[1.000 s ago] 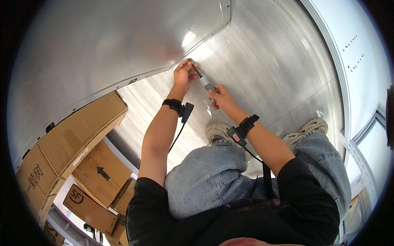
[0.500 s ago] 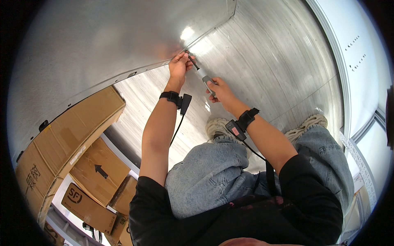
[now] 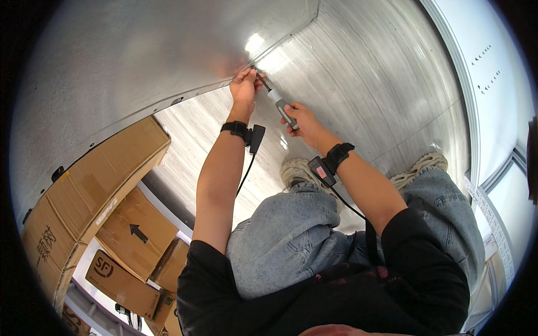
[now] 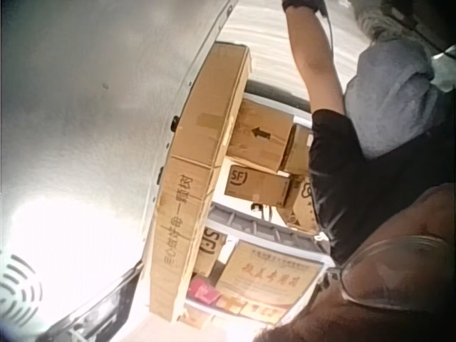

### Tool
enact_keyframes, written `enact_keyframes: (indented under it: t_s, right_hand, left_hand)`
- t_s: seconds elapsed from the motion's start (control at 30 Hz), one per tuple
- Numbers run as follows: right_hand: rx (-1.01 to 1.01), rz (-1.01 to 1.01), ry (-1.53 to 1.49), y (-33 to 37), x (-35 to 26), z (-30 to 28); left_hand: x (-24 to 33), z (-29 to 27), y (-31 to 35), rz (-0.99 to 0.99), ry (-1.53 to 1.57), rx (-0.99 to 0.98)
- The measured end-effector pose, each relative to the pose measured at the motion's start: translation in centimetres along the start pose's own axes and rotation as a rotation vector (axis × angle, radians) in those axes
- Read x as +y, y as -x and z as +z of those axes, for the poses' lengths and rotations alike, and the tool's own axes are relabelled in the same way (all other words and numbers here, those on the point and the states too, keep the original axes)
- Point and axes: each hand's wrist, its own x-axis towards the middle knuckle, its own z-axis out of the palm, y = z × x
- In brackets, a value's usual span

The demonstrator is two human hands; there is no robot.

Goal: The person uses a screwdriver to remove screws from a white metal panel, detaches the panel, and sets it aside. Then the person wipes the exterior and interior surfaces of a beige and black electronic device with a blue cloth.

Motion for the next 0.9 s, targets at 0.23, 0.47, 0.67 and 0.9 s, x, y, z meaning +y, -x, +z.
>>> enact_keyframes:
  t_s: [0.23, 0.47, 0.67, 0.9]
  right_hand:
    - [-0.102, 0.112, -0.296, -0.9, -0.7, -1.5]
    - [0.013, 0.068, -0.158, -1.4, -1.0, -0.9]
    - [0.124, -0.13, 0.444, -2.2, -0.5, -0.3]
    - [0.119, -0.021, 0.313, -2.1, -1.6, -0.7]
  left_hand:
    - [0.3, 0.8, 0.2, -0.03, 0.028, 0.044]
    - [0.3, 0.6, 0.0, -0.037, 0.039, 0.06]
    - [0.7, 1.0, 0.0, -0.033, 0.028, 0.031]
    - [0.6, 1.6, -0.6, -0.062, -0.023, 0.123]
